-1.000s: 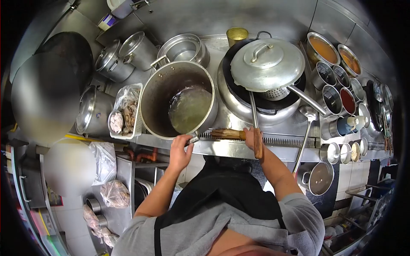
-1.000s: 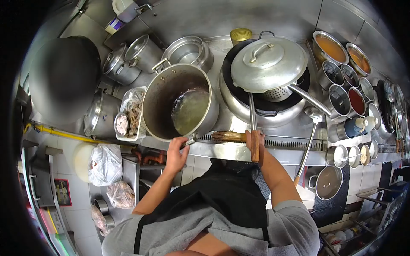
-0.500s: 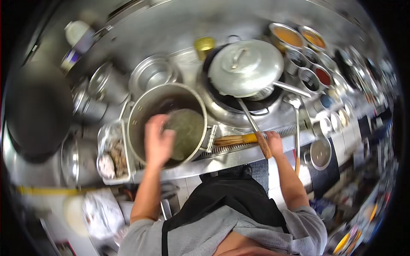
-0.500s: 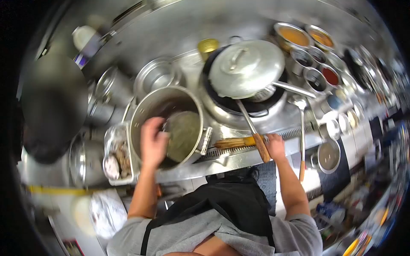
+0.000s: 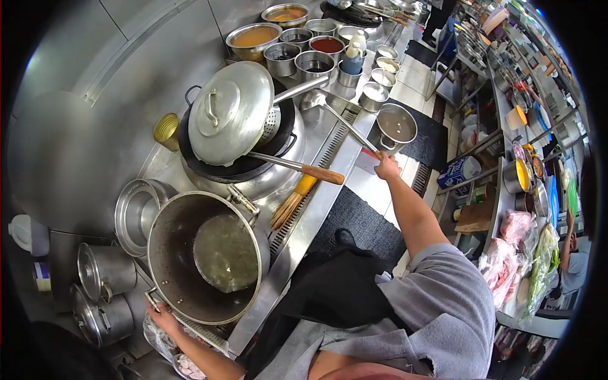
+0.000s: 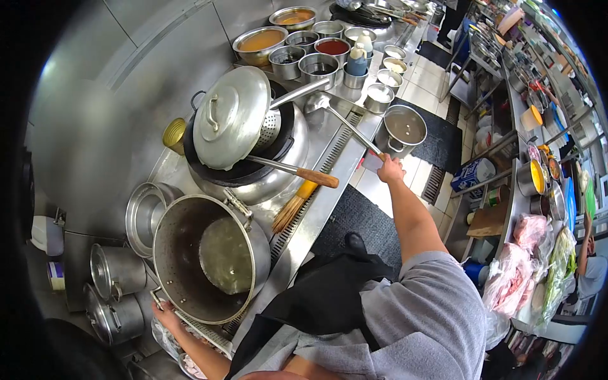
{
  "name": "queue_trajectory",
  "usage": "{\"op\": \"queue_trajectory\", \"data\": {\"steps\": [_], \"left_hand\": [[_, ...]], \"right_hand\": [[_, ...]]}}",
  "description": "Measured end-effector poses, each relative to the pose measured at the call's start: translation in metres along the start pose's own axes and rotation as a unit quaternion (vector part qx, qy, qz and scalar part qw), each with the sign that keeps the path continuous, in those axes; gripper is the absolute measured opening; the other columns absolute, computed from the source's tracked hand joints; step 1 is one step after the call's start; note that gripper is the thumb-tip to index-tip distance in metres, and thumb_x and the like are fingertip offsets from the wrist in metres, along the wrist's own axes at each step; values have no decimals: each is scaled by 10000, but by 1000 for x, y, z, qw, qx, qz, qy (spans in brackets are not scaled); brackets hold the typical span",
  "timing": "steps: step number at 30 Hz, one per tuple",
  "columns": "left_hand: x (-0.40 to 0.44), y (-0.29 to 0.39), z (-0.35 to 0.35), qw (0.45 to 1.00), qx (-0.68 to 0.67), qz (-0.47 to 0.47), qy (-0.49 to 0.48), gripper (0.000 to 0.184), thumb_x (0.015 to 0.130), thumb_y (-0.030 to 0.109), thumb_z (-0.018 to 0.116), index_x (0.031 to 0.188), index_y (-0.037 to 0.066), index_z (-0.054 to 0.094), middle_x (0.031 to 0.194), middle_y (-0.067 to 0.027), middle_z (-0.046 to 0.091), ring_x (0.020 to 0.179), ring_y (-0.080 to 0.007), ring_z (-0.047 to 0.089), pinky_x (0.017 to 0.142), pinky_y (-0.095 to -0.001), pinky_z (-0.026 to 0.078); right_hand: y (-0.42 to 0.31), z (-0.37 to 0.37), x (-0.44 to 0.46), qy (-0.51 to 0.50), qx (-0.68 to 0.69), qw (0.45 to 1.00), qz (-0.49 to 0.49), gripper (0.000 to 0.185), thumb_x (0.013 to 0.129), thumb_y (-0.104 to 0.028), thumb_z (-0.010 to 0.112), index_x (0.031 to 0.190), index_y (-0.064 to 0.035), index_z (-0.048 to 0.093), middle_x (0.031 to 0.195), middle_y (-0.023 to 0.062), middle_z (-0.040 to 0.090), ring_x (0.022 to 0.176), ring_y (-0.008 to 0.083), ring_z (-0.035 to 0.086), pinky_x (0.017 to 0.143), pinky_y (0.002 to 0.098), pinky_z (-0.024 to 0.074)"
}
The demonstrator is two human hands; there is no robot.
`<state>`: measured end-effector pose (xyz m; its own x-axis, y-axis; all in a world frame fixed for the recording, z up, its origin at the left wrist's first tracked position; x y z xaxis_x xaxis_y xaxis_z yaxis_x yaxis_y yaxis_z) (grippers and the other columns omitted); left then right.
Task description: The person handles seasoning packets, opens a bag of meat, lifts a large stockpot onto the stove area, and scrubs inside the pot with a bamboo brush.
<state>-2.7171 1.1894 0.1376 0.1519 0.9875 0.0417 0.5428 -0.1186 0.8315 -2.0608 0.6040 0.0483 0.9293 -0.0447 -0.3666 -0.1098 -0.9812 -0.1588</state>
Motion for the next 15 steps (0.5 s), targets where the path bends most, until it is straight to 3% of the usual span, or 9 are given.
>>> {"op": "queue_trajectory", "data": {"steps": [1,2,4,6,8,9,10,13,15], "left_hand": [[-3,-3,2,999,-18,18,33,416,976,137,516,1346,-25,420,960,-116,599,755,-170,585,733,-312,496],[-8,-4,-1,999,-19,22,36,416,976,137,516,1346,-25,420,960,-116,599,755,-170,585,733,-312,496],[-21,-6,-6,997,75,-7,32,421,974,141,513,1349,-23,416,889,-98,600,725,-168,564,707,-320,488],[-32,-18,-7,998,26,-7,58,439,961,144,531,1365,12,418,865,-71,592,710,-153,549,659,-299,461],[-51,-19,-9,993,-13,-104,60,438,940,203,584,1329,83,422,832,-40,583,655,-124,533,566,-271,403],[-63,-15,-5,986,-40,-129,96,456,921,218,606,1331,123,431,788,-26,562,638,-115,513,541,-271,365],[-71,-9,-5,985,-39,-131,103,456,921,218,606,1331,123,431,788,-26,562,638,-115,513,541,-271,365],[-84,26,-6,982,-54,-166,76,364,921,116,565,1269,76,466,861,-46,585,712,-118,519,593,-268,394],[-88,42,-2,981,-92,-157,71,361,923,103,555,1271,92,463,780,-20,552,612,-106,483,507,-265,372]], "right_hand": [[-1,-2,2,2,-1,999,35,758,787,-253,675,1457,-188,326,1349,217,495,1224,375,515,1006,506,439],[3,13,17,4,3,999,33,758,787,-253,675,1457,-188,326,1349,217,495,1224,375,515,1006,506,439],[20,62,59,11,107,993,-42,741,792,-220,651,1456,-177,324,1229,235,584,1055,358,622,920,499,492],[6,46,23,-112,215,965,-102,722,791,-185,619,1447,-137,321,1106,247,633,854,363,669,724,475,556],[-3,38,2,-111,265,950,-121,719,784,-145,589,1446,-120,311,1049,243,637,724,369,657,535,447,537],[-5,22,-13,-86,286,947,-118,732,782,-101,573,1460,-114,296,899,211,629,628,308,626,439,394,476],[4,24,-18,-90,285,946,-124,732,782,-101,573,1460,-114,296,899,211,629,628,308,626,439,394,476],[46,26,-43,-160,452,870,-109,600,793,-16,554,1363,-64,376,737,99,527,483,186,513,395,332,409],[80,10,-89,-175,513,835,-97,506,800,19,555,1282,-57,423,703,53,487,450,146,475,381,309,389]]}}
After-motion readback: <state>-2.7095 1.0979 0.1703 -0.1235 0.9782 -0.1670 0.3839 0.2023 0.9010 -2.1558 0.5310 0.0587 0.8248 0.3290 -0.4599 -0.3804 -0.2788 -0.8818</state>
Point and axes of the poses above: each hand's wrist, its own x-axis towards the middle knuckle, its own z-axis out of the palm, y = z × x, the point moved 1 cm from there along x, towards the middle knuckle
